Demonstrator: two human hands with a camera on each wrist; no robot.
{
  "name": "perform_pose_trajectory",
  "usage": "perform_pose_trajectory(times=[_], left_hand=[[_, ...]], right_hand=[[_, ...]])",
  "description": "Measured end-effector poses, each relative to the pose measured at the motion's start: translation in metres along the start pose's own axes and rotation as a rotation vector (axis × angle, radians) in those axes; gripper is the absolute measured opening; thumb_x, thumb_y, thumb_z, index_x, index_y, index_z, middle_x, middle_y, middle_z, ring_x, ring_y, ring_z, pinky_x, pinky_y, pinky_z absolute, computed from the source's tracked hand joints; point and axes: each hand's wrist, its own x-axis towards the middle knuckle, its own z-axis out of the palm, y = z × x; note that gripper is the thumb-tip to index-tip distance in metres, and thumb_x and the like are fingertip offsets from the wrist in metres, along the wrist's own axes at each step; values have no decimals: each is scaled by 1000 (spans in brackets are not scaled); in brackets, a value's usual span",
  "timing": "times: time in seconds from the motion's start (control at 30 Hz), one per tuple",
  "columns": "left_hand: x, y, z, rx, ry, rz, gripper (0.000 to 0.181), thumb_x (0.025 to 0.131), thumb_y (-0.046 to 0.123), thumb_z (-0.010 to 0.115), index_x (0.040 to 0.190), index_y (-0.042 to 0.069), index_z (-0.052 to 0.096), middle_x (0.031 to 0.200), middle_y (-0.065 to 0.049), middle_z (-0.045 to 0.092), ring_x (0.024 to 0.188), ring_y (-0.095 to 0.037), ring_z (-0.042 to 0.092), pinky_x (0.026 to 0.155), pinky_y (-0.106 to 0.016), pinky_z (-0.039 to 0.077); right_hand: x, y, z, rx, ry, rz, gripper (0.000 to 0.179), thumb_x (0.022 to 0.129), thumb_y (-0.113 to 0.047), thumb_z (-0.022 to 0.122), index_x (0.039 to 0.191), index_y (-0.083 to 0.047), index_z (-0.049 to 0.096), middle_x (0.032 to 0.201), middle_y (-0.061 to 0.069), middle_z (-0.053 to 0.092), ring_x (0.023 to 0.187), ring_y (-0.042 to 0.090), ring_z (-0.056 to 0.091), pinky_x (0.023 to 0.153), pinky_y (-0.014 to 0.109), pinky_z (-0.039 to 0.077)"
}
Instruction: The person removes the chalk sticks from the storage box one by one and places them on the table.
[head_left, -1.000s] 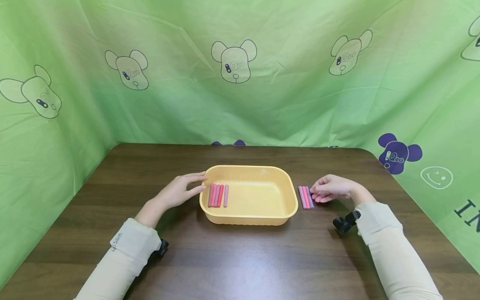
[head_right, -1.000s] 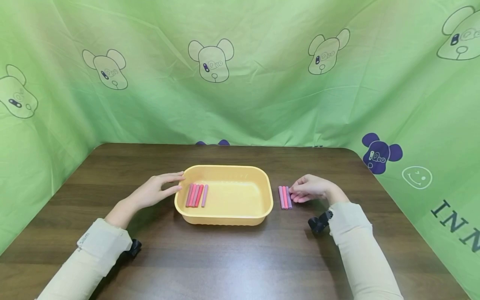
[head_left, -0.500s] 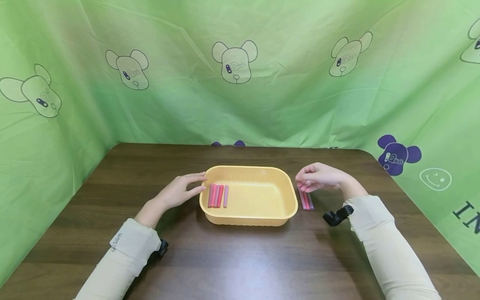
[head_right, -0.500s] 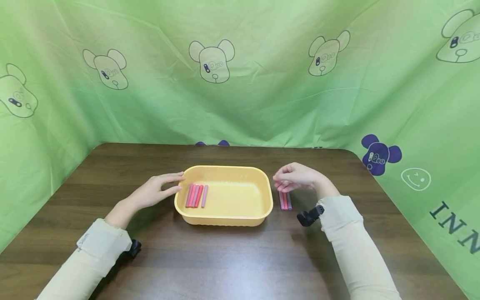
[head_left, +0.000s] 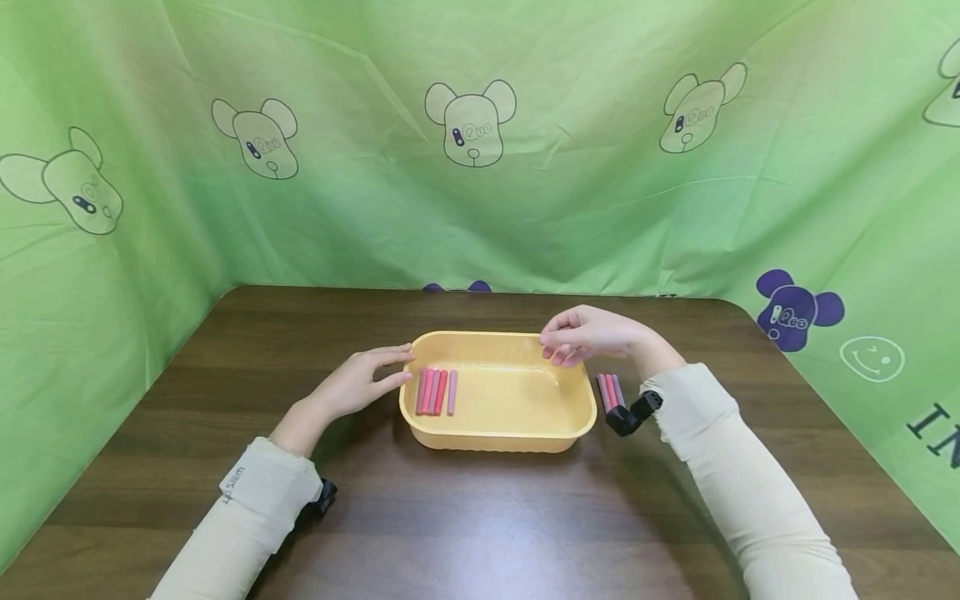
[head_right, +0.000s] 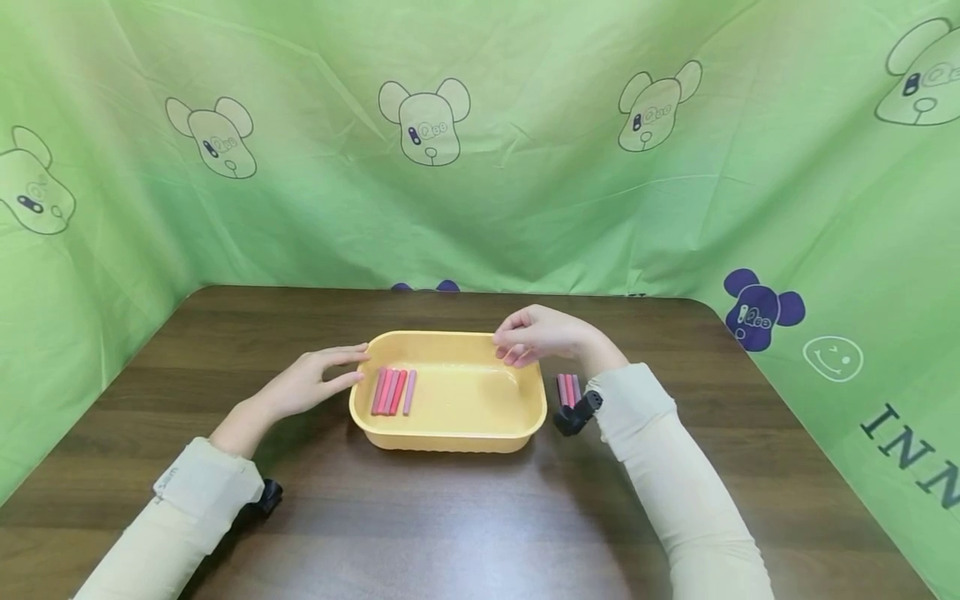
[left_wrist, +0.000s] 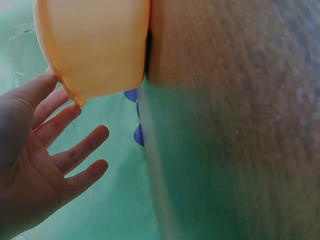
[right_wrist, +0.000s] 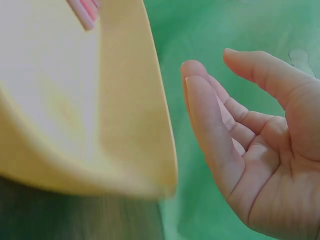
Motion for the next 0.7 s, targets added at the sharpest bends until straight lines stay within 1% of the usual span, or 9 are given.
perform_pose_trajectory(times=[0.13,0.3,0.47,0.7], left_hand=[[0,1,-1,-1,1,-3,43,92,25,59,129,4,55,140,-12,49,132,-30,44,109,-48,35],[0,1,-1,-6,-3,-6,44,92,25,59,130,4,55,141,-12,49,133,-31,43,110,-48,35],[0,2,-1,-4,0,2,44,92,24,59,130,3,54,140,-13,49,132,-31,44,109,-48,35],[0,1,-1,-9,-2,-3,44,92,25,59,130,4,55,140,-12,49,132,-30,44,110,-47,35]], right_hand=[[10,-12,8,-33,-26,-13,44,91,-26,59,115,11,53,93,7,67,78,11,64,77,29,57],[21,-23,17,-42,-59,-23,41,91,-24,59,115,9,54,98,12,67,78,11,65,79,30,57],[32,-31,26,-33,-89,-30,38,90,-20,58,114,10,53,96,13,68,75,10,65,78,29,57],[47,-37,37,-33,-120,-32,36,90,-19,59,112,10,54,96,14,68,75,10,65,80,30,57]])
